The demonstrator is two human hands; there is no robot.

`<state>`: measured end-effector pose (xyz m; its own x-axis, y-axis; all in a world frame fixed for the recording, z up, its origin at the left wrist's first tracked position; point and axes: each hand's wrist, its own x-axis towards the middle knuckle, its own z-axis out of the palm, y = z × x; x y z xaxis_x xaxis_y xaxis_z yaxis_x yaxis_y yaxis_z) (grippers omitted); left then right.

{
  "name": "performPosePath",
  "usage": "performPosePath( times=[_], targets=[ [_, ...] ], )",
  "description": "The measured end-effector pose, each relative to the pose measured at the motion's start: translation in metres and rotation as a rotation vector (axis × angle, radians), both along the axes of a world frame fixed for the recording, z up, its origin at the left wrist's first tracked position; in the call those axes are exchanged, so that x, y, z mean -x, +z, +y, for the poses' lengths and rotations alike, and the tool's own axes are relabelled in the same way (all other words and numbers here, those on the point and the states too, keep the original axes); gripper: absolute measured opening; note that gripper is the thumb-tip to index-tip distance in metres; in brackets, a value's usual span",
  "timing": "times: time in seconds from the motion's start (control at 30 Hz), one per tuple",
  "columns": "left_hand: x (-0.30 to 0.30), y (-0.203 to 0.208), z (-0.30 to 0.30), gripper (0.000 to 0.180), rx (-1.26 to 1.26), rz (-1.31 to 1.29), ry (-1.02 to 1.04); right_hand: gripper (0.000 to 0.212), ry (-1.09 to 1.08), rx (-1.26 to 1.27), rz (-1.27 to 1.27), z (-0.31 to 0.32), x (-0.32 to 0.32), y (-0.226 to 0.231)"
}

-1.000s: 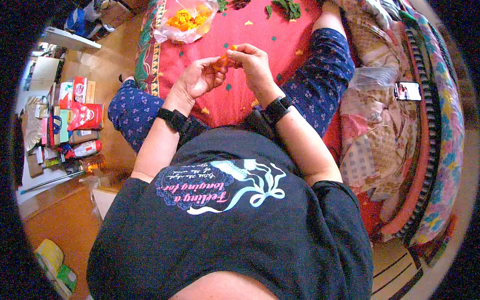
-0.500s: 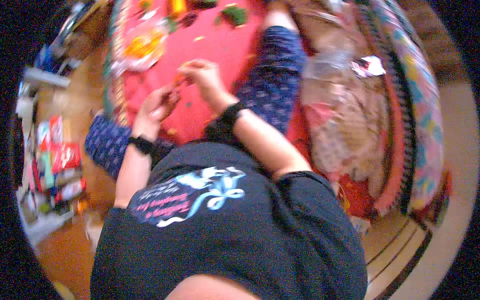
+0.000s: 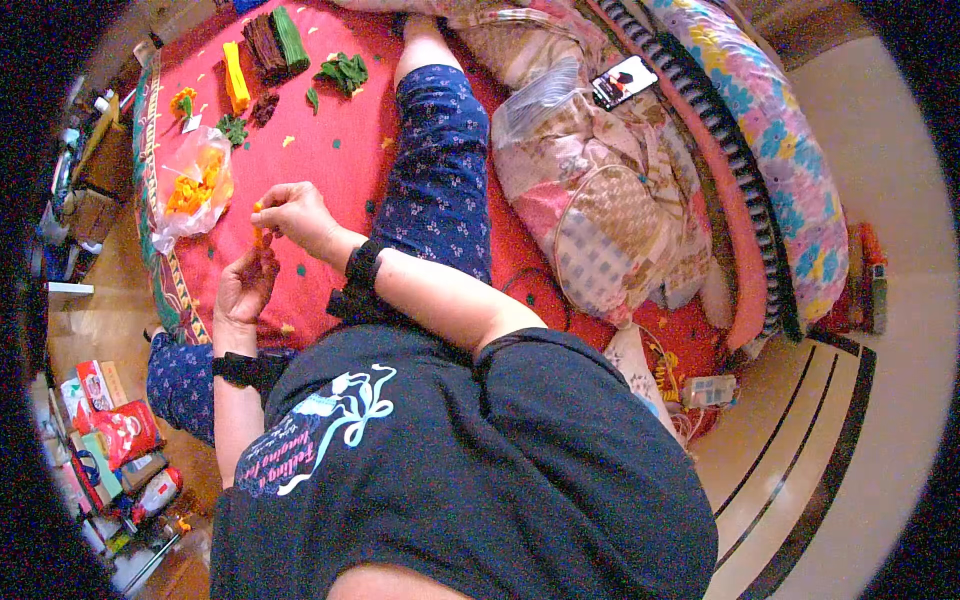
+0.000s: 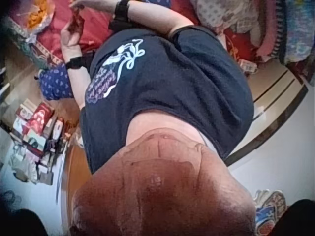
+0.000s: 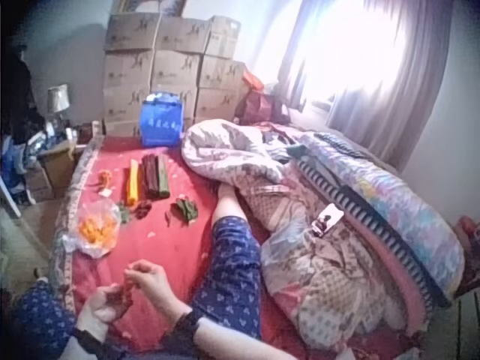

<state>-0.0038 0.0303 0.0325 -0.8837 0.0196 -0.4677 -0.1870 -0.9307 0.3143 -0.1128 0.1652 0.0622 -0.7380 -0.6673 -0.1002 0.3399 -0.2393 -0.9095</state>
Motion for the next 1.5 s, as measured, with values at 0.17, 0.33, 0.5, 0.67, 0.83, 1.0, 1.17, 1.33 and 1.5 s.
performPosePath(
  times=[0.17, 0.33, 0.5, 0.67, 0.83, 1.0, 1.17, 1.33, 1.5],
  targets=[
    [0.000, -0.005, -0.002, 0.028, 0.009, 0.040, -0.018, 0.006, 0.002, 0.020, -0.004, 0.001, 0.002, 0.000],
    [0.001, -0.012, -0.010, 0.028, 0.023, 0.067, -0.064, 0.006, -0.030, 0.037, 0.002, 0.002, 0.002, 0.002],
    [0.001, -0.007, 0.000, 0.028, 0.287, 0.108, 0.077, 0.006, -0.065, 0.043, -0.070, 0.000, 0.000, -0.005],
    [0.006, 0.022, 0.014, 0.045, 0.499, 0.231, 0.016, 0.008, -0.147, 0.073, -0.192, 0.001, 0.007, -0.008],
    [0.009, 0.030, 0.023, 0.043, 0.646, 0.111, 0.087, 0.007, -0.118, 0.134, -0.288, 0.003, 0.008, -0.017],
    [0.007, 0.027, 0.023, 0.021, 0.924, 0.047, 0.079, 0.008, -0.024, 0.106, -0.270, 0.005, 0.008, -0.020],
    [0.002, 0.024, 0.014, 0.020, 1.036, 0.007, 0.024, 0.024, -0.014, -0.049, 0.257, 0.006, 0.011, -0.008],
    [0.000, 0.022, 0.011, 0.024, 1.110, 0.049, -0.020, 0.014, 0.167, -0.326, 0.432, 0.005, 0.011, -0.011],
    [-0.005, 0.017, 0.003, 0.027, 0.931, 0.079, 0.007, 0.013, 0.091, -0.207, 0.283, 0.006, 0.012, -0.016]
  ],
)
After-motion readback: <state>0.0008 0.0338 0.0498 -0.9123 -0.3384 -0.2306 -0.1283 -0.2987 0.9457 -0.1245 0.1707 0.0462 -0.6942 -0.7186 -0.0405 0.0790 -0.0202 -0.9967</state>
